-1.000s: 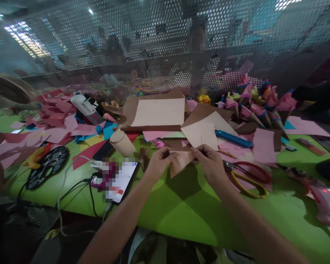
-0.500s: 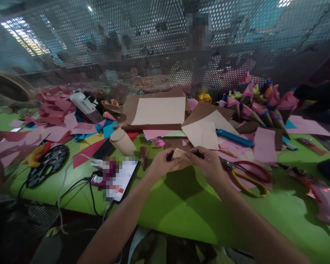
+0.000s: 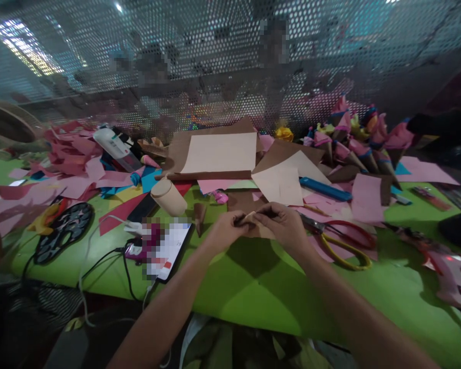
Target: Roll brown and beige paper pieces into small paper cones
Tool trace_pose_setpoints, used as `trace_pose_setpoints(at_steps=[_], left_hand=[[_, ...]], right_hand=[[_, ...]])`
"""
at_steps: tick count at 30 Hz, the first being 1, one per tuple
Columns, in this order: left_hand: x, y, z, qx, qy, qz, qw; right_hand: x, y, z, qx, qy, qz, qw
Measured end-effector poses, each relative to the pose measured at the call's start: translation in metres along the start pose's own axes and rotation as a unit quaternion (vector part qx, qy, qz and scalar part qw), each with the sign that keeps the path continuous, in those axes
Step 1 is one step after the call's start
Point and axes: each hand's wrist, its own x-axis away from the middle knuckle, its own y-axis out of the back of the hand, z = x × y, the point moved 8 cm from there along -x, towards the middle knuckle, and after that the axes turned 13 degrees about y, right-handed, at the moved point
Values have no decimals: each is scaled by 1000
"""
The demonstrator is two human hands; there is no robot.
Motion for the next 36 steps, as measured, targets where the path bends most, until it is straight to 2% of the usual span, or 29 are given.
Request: trace_pose_setpoints(at_steps=[7,12,16,22,30,36], left_hand=[[1,0,0,-14,2,0,1000],[1,5,3,-1,29,15,999],[-3,13,6,38,15,15,999],[-10,16,14,94,5,23,995],[-9,35,11,191,12,-39,981],[-10,30,10,235,6,-16,972]], right_hand=[[-1,-2,-7,-11,-13,12,1000],[0,12,-12,-13,-32,-59,998],[0,21,-10,-33,-42,-102,993],[1,25,-7,-65,-56,-131,988],[3,36,-18,-127,-41,-193,972],[1,37,-22,-132,-38,-209,968]])
